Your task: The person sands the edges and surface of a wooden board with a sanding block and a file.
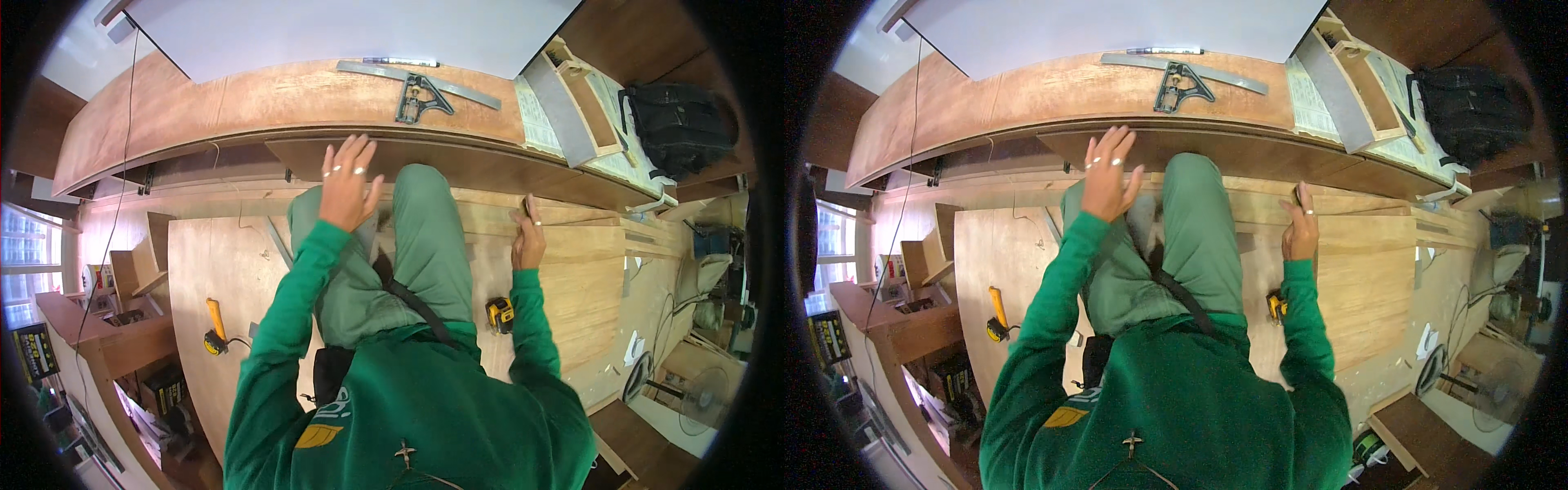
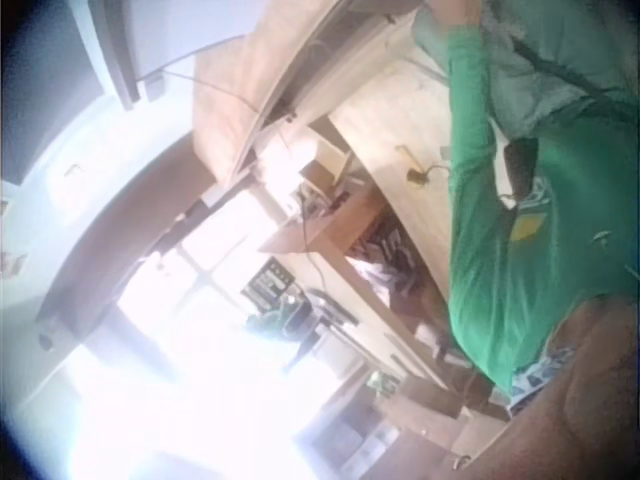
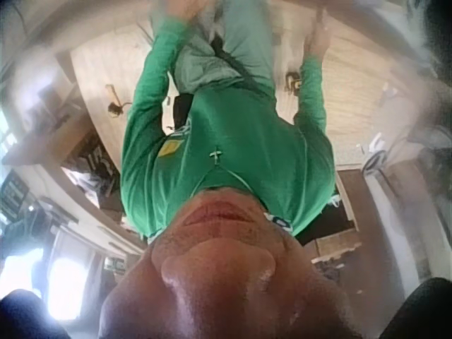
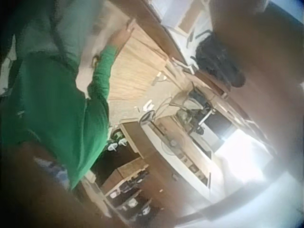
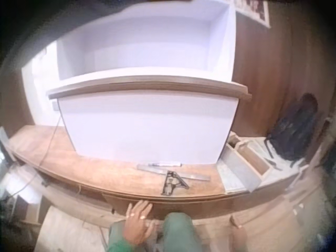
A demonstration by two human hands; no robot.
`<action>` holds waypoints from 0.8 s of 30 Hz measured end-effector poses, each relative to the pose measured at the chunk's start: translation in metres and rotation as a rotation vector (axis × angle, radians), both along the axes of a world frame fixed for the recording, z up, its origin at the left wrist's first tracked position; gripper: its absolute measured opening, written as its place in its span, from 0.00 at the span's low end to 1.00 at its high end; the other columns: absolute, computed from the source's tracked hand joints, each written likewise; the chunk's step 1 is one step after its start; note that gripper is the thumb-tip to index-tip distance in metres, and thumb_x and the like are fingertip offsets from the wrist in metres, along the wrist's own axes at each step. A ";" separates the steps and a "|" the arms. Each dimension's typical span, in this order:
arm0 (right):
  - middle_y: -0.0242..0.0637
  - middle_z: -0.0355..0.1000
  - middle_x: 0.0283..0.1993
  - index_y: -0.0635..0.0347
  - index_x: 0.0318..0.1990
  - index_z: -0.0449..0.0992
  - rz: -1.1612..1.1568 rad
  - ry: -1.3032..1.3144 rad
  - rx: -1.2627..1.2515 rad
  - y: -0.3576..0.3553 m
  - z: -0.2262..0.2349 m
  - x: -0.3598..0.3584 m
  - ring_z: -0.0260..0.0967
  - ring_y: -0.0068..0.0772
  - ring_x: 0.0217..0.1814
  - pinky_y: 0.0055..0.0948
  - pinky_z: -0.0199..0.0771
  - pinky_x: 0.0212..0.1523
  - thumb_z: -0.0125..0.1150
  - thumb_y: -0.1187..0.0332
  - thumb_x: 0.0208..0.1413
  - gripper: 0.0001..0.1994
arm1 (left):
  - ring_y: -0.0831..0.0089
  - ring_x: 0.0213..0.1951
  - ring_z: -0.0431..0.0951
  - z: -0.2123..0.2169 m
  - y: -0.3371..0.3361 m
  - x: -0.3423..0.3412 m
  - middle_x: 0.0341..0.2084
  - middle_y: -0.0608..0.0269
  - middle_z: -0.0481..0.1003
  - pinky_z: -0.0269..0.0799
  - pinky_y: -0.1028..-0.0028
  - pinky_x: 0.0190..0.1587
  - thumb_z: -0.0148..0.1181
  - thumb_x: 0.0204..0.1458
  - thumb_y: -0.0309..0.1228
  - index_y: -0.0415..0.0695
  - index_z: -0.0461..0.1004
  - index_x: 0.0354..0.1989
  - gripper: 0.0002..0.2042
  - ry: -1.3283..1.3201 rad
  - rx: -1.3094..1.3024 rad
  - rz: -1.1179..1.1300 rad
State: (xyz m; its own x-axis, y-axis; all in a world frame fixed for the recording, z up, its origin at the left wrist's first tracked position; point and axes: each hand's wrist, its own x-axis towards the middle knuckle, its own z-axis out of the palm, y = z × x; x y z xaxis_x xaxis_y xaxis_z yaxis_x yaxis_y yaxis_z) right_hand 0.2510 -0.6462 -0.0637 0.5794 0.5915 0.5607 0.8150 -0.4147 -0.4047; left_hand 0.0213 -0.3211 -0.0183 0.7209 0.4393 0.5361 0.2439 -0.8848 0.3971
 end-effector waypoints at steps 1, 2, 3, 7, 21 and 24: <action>0.51 0.69 0.67 0.63 0.41 0.81 -0.038 0.033 0.002 -0.008 -0.009 -0.012 0.68 0.52 0.68 0.38 0.71 0.64 0.47 0.93 0.46 0.21 | 0.54 0.70 0.59 -0.008 0.001 0.015 0.65 0.53 0.64 0.45 0.43 0.72 0.63 0.54 0.34 0.45 0.63 0.68 0.31 0.022 0.035 0.017; 0.51 0.69 0.67 0.62 0.41 0.82 -0.030 0.056 0.002 -0.012 -0.016 -0.026 0.69 0.52 0.67 0.38 0.71 0.63 0.47 0.92 0.48 0.21 | 0.55 0.71 0.56 -0.017 0.002 0.024 0.67 0.54 0.62 0.41 0.42 0.73 0.62 0.55 0.36 0.46 0.61 0.70 0.33 0.048 0.073 0.038; 0.52 0.69 0.67 0.62 0.41 0.82 -0.024 0.076 0.003 -0.015 -0.021 -0.040 0.69 0.52 0.67 0.37 0.72 0.62 0.47 0.92 0.49 0.20 | 0.56 0.72 0.56 -0.024 0.003 0.030 0.67 0.55 0.62 0.39 0.41 0.74 0.62 0.55 0.37 0.47 0.60 0.71 0.34 0.064 0.088 0.054; 0.53 0.69 0.67 0.61 0.41 0.82 -0.054 0.162 -0.034 -0.024 -0.027 -0.074 0.71 0.52 0.64 0.37 0.72 0.61 0.44 0.89 0.54 0.19 | 0.58 0.72 0.56 -0.039 0.007 0.043 0.67 0.58 0.62 0.36 0.40 0.74 0.62 0.55 0.39 0.49 0.59 0.72 0.35 0.128 0.185 0.110; 0.52 0.72 0.64 0.62 0.41 0.82 0.086 0.208 0.120 0.041 0.002 -0.048 0.75 0.48 0.61 0.36 0.74 0.60 0.43 0.87 0.58 0.18 | 0.56 0.63 0.65 -0.037 0.072 -0.016 0.57 0.55 0.70 0.53 0.44 0.67 0.60 0.58 0.32 0.45 0.75 0.55 0.17 -0.139 0.009 0.533; 0.53 0.72 0.64 0.63 0.42 0.82 0.088 0.192 0.130 0.049 0.004 -0.049 0.74 0.48 0.62 0.36 0.73 0.61 0.43 0.86 0.59 0.18 | 0.52 0.54 0.69 -0.035 0.066 0.008 0.48 0.52 0.71 0.63 0.51 0.58 0.61 0.59 0.30 0.41 0.79 0.44 0.09 -0.343 -0.176 0.630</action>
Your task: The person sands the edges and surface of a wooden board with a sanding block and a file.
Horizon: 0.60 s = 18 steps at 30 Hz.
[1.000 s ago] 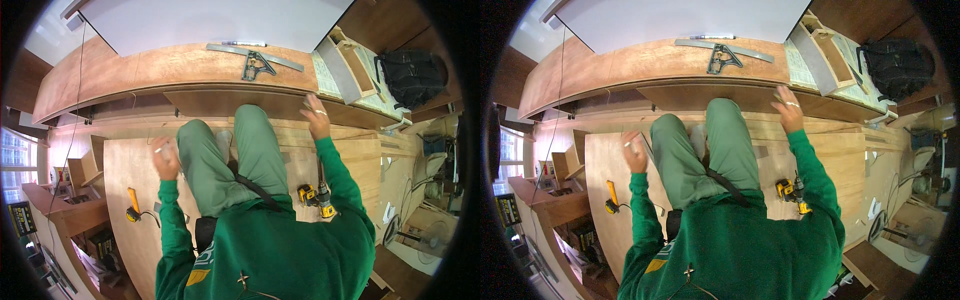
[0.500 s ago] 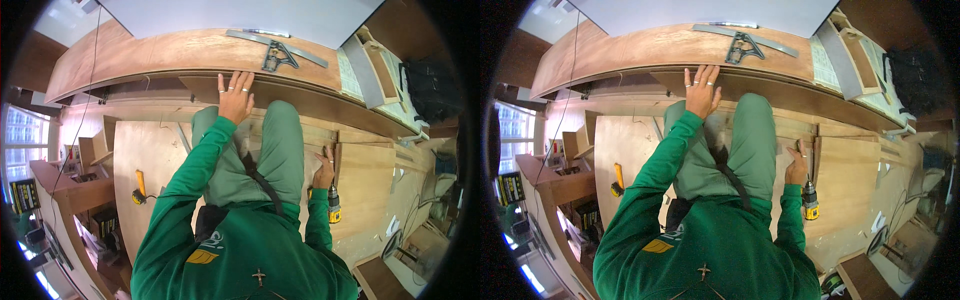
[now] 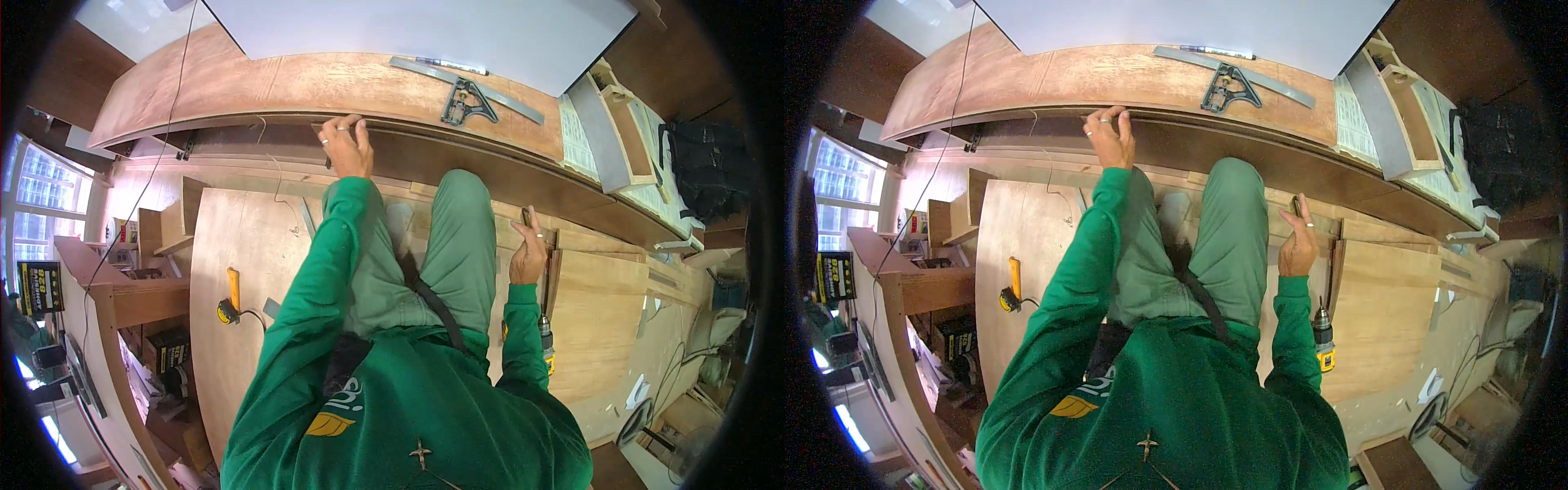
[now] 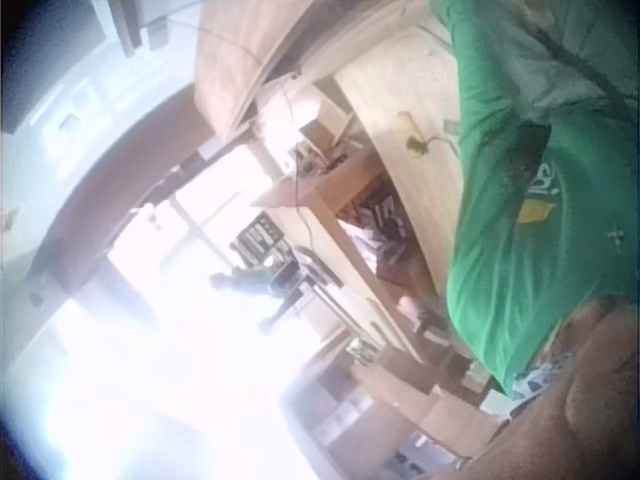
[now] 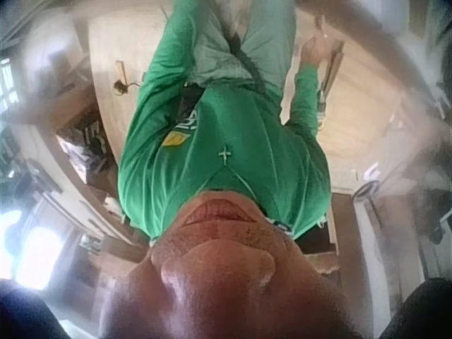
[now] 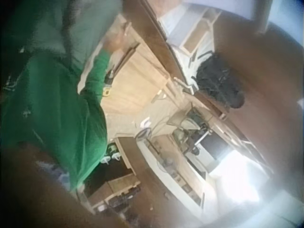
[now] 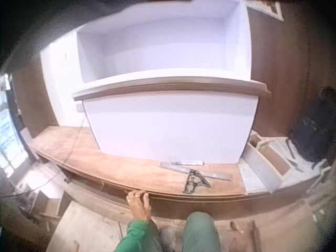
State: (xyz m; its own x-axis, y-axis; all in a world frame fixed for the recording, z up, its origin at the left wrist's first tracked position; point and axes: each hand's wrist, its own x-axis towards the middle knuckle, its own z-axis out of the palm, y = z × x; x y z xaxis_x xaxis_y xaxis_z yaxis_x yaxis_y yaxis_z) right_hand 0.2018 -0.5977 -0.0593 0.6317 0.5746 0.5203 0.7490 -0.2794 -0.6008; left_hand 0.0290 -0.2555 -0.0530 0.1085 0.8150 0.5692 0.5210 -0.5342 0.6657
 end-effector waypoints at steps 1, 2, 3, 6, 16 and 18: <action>0.53 0.72 0.64 0.63 0.42 0.82 -0.005 0.004 0.003 0.000 -0.001 -0.001 0.74 0.48 0.62 0.37 0.73 0.61 0.43 0.85 0.60 0.18 | 0.51 0.51 0.70 -0.001 0.000 0.005 0.45 0.51 0.72 0.65 0.52 0.56 0.61 0.59 0.30 0.40 0.78 0.42 0.07 -0.038 0.002 0.007; 0.53 0.72 0.64 0.64 0.42 0.82 -0.014 0.005 0.006 -0.001 -0.004 -0.001 0.74 0.48 0.62 0.37 0.72 0.62 0.42 0.85 0.60 0.18 | 0.50 0.48 0.70 -0.002 0.000 0.010 0.43 0.50 0.72 0.66 0.54 0.53 0.61 0.59 0.29 0.39 0.78 0.39 0.07 -0.076 0.005 0.014; 0.53 0.72 0.64 0.64 0.43 0.82 -0.035 0.005 0.005 -0.008 -0.008 0.000 0.74 0.48 0.63 0.37 0.72 0.63 0.42 0.85 0.61 0.18 | 0.49 0.47 0.71 -0.002 -0.006 0.017 0.41 0.49 0.73 0.67 0.55 0.52 0.60 0.59 0.28 0.38 0.77 0.38 0.06 -0.114 -0.010 0.014; 0.53 0.70 0.66 0.65 0.44 0.82 -0.077 0.081 0.005 -0.026 -0.015 -0.001 0.72 0.49 0.64 0.38 0.70 0.65 0.42 0.85 0.62 0.17 | 0.52 0.47 0.72 -0.003 -0.014 0.028 0.40 0.51 0.75 0.67 0.56 0.54 0.59 0.61 0.29 0.37 0.78 0.39 0.07 -0.096 -0.036 -0.010; 0.56 0.69 0.66 0.66 0.46 0.81 -0.129 0.163 0.063 -0.032 -0.027 0.006 0.70 0.50 0.66 0.36 0.68 0.66 0.41 0.88 0.60 0.19 | 0.57 0.37 0.77 -0.008 -0.012 0.031 0.35 0.53 0.76 0.72 0.63 0.43 0.62 0.61 0.31 0.36 0.79 0.37 0.09 -0.154 0.023 0.014; 0.55 0.69 0.66 0.65 0.47 0.81 -0.114 0.153 0.084 -0.026 -0.026 0.006 0.70 0.49 0.67 0.36 0.68 0.66 0.41 0.88 0.59 0.20 | 0.56 0.38 0.77 -0.006 -0.011 0.030 0.36 0.54 0.76 0.72 0.62 0.44 0.62 0.61 0.31 0.37 0.79 0.37 0.09 -0.157 0.025 0.019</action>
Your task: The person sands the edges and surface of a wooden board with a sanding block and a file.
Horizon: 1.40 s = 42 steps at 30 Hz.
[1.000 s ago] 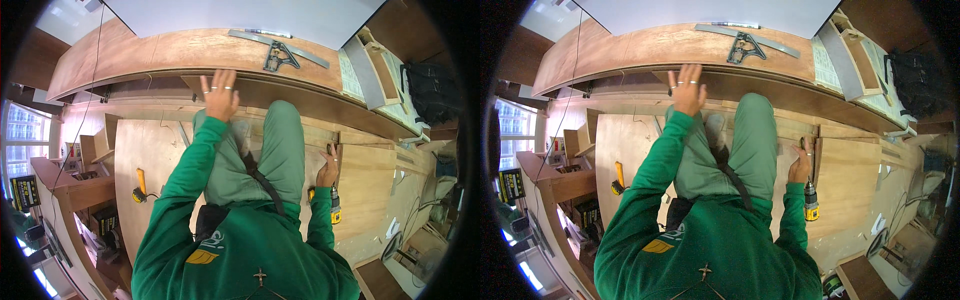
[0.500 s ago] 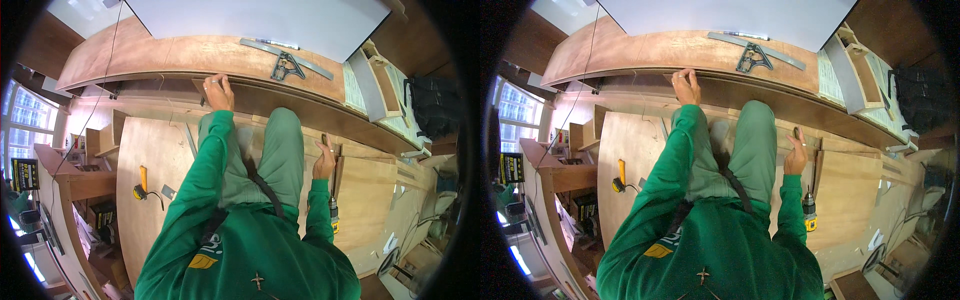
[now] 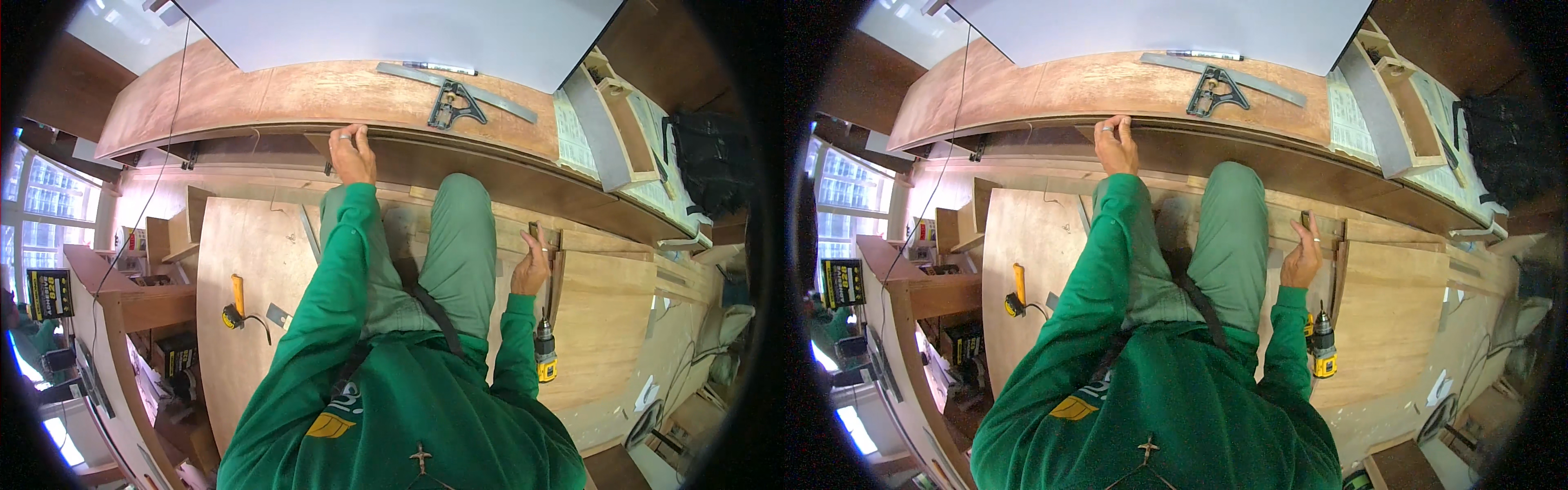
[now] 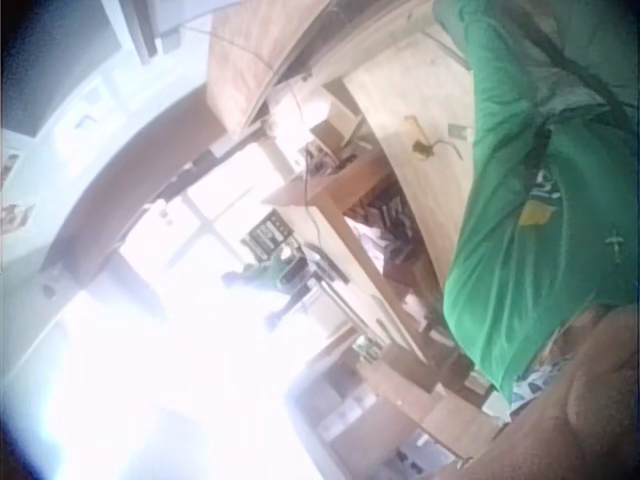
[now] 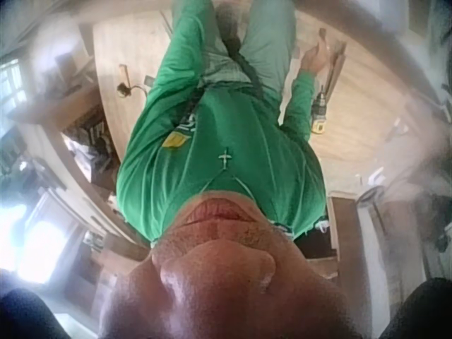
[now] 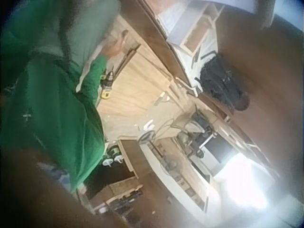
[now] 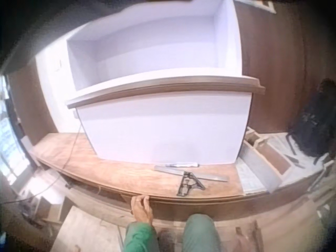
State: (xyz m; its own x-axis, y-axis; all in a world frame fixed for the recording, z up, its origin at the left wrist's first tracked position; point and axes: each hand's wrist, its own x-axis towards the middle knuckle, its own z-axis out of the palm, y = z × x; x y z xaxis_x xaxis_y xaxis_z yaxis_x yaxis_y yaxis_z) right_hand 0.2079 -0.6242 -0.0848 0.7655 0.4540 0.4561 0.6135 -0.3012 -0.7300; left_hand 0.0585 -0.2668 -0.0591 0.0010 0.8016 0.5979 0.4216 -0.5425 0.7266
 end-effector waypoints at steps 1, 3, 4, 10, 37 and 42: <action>0.55 0.70 0.66 0.65 0.47 0.81 0.008 -0.005 0.012 0.004 0.002 -0.001 0.70 0.49 0.67 0.36 0.68 0.66 0.41 0.88 0.59 0.20 | 0.55 0.39 0.77 0.000 0.002 -0.002 0.36 0.53 0.76 0.72 0.62 0.44 0.62 0.61 0.31 0.37 0.79 0.37 0.09 -0.024 -0.030 0.017; 0.54 0.70 0.66 0.64 0.47 0.81 0.006 0.029 0.030 0.008 0.004 -0.001 0.70 0.48 0.67 0.36 0.68 0.66 0.41 0.88 0.59 0.21 | 0.54 0.42 0.75 0.004 -0.001 0.001 0.38 0.53 0.75 0.70 0.60 0.48 0.62 0.60 0.30 0.38 0.79 0.38 0.07 -0.031 -0.070 -0.003; 0.54 0.70 0.66 0.64 0.48 0.81 0.000 0.043 0.037 0.009 0.005 0.001 0.69 0.48 0.67 0.36 0.68 0.66 0.41 0.88 0.59 0.21 | 0.53 0.45 0.74 0.006 -0.009 0.006 0.40 0.53 0.75 0.68 0.58 0.50 0.62 0.59 0.30 0.39 0.78 0.39 0.06 -0.015 -0.080 -0.039; 0.53 0.70 0.66 0.63 0.48 0.81 -0.002 0.029 0.007 0.008 -0.004 0.005 0.69 0.49 0.68 0.37 0.68 0.67 0.41 0.88 0.57 0.22 | 0.53 0.62 0.67 -0.006 -0.061 0.019 0.55 0.55 0.72 0.52 0.47 0.67 0.61 0.59 0.28 0.44 0.75 0.52 0.13 0.312 0.181 -0.257; 0.47 0.69 0.66 0.62 0.62 0.71 0.041 0.609 0.496 -0.011 0.012 0.033 0.70 0.43 0.65 0.36 0.67 0.67 0.43 0.82 0.64 0.21 | 0.61 0.72 0.59 0.014 -0.125 0.079 0.67 0.58 0.65 0.37 0.40 0.74 0.59 0.54 0.30 0.46 0.63 0.69 0.31 0.689 0.269 -0.576; 0.44 0.66 0.67 0.58 0.73 0.58 0.394 1.188 0.938 0.022 0.032 0.036 0.68 0.38 0.66 0.38 0.68 0.67 0.46 0.79 0.64 0.28 | 0.66 0.42 0.79 0.041 -0.150 0.052 0.41 0.57 0.79 0.71 0.60 0.53 0.60 0.59 0.29 0.40 0.74 0.55 0.16 0.224 -0.251 -0.870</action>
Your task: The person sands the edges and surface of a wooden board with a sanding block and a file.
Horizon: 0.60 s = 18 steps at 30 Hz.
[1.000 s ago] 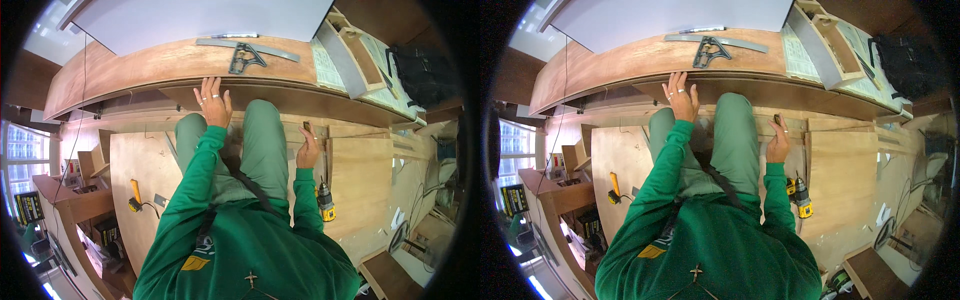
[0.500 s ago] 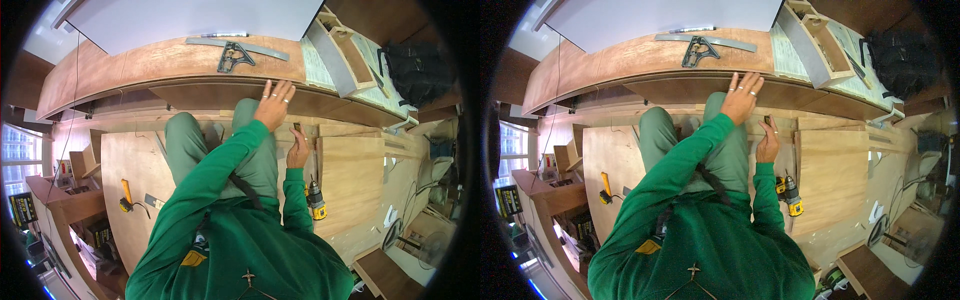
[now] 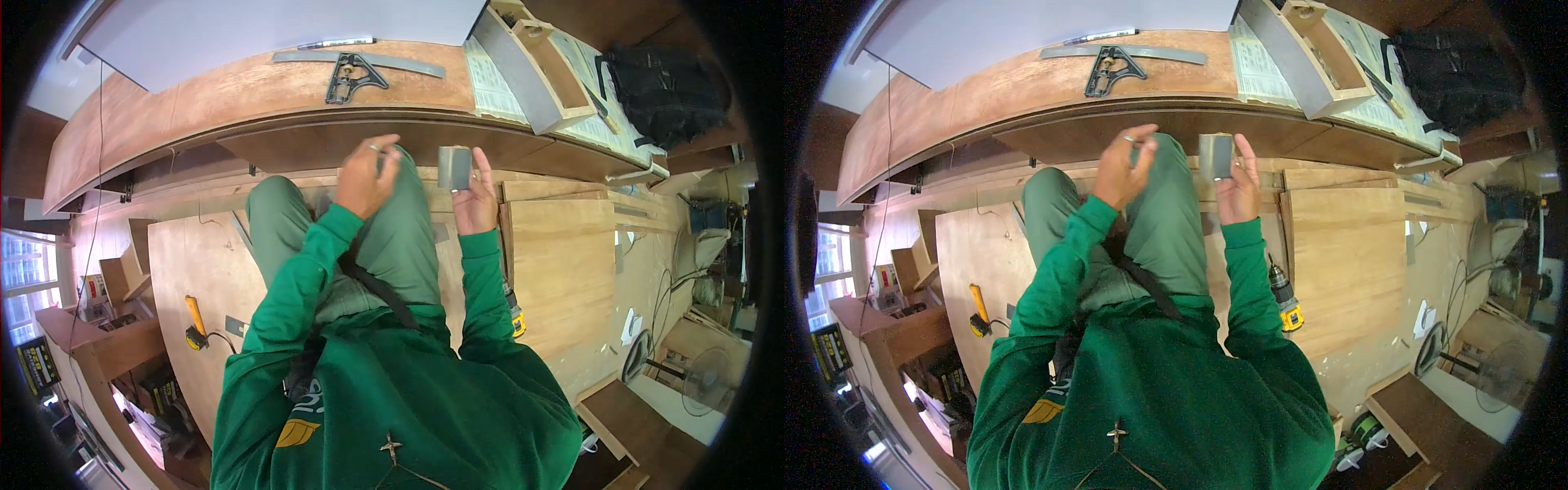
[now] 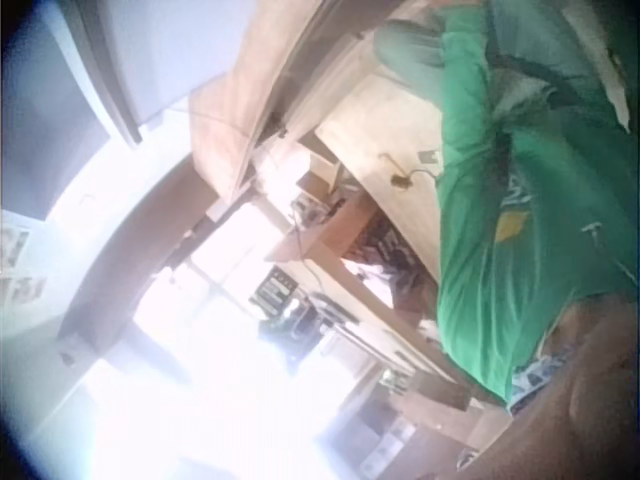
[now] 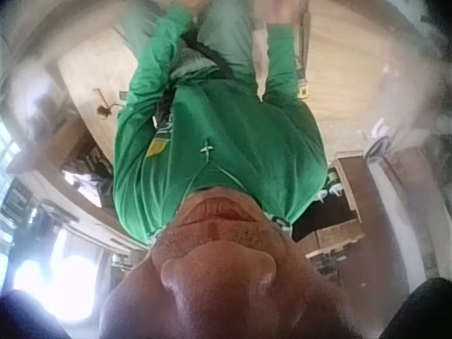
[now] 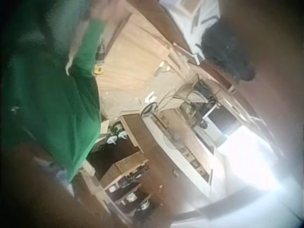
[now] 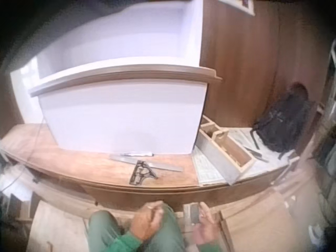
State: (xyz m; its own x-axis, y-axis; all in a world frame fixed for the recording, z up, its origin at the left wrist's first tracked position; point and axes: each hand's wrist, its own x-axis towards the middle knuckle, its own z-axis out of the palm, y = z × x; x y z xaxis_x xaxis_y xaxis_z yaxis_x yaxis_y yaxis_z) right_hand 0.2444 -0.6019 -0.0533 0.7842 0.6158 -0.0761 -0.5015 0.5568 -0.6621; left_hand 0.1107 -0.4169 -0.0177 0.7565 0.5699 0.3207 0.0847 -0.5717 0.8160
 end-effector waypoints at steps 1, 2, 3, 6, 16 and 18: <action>0.43 0.67 0.66 0.58 0.73 0.57 0.039 0.010 0.035 0.010 0.006 -0.004 0.68 0.37 0.65 0.38 0.69 0.67 0.47 0.78 0.65 0.28 | 0.69 0.36 0.80 0.006 -0.010 0.006 0.36 0.58 0.80 0.76 0.65 0.47 0.61 0.60 0.29 0.39 0.75 0.53 0.14 -0.073 -0.264 -0.065; 0.42 0.68 0.65 0.58 0.73 0.57 0.078 0.020 0.069 0.020 0.011 -0.009 0.69 0.36 0.65 0.39 0.70 0.66 0.47 0.77 0.65 0.27 | 0.72 0.34 0.79 -0.001 -0.017 0.015 0.34 0.59 0.80 0.76 0.68 0.43 0.61 0.61 0.29 0.39 0.75 0.51 0.13 -0.091 -0.435 -0.095; 0.41 0.68 0.65 0.60 0.72 0.57 0.069 0.002 0.064 0.028 0.013 -0.014 0.69 0.36 0.64 0.39 0.70 0.66 0.48 0.76 0.67 0.26 | 0.75 0.31 0.78 -0.016 -0.024 0.025 0.32 0.59 0.79 0.75 0.70 0.38 0.61 0.61 0.29 0.38 0.75 0.49 0.11 -0.114 -0.603 -0.124; 0.43 0.69 0.64 0.61 0.70 0.59 -0.093 -0.107 -0.064 0.034 0.017 -0.022 0.71 0.33 0.61 0.37 0.72 0.63 0.51 0.73 0.68 0.24 | 0.80 0.30 0.76 -0.025 -0.031 0.039 0.29 0.61 0.78 0.74 0.73 0.34 0.62 0.61 0.28 0.37 0.74 0.45 0.09 -0.157 -0.815 -0.128; 0.39 0.75 0.45 0.64 0.71 0.58 -0.090 -0.736 -0.590 -0.003 0.025 -0.017 0.69 0.36 0.63 0.38 0.68 0.63 0.65 0.74 0.59 0.33 | 0.69 0.30 0.81 -0.018 -0.030 0.022 0.30 0.55 0.80 0.75 0.68 0.34 0.63 0.60 0.29 0.37 0.74 0.44 0.09 0.055 -0.197 -0.056; 0.45 0.72 0.55 0.64 0.73 0.55 -0.166 -0.805 -0.613 0.015 0.022 -0.018 0.67 0.38 0.66 0.41 0.65 0.66 0.66 0.73 0.59 0.37 | 0.70 0.31 0.81 -0.019 -0.031 0.022 0.30 0.56 0.80 0.75 0.69 0.35 0.62 0.60 0.28 0.37 0.75 0.44 0.09 0.035 -0.207 -0.055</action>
State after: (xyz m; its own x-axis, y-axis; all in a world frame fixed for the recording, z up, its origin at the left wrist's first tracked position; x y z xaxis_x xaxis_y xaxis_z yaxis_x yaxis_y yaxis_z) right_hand 0.2260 -0.5867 -0.0310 0.8138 0.5267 0.2455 0.2698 0.0317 -0.9624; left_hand 0.1325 -0.4480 -0.0369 0.7971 0.5783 0.1737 0.0884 -0.3964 0.9138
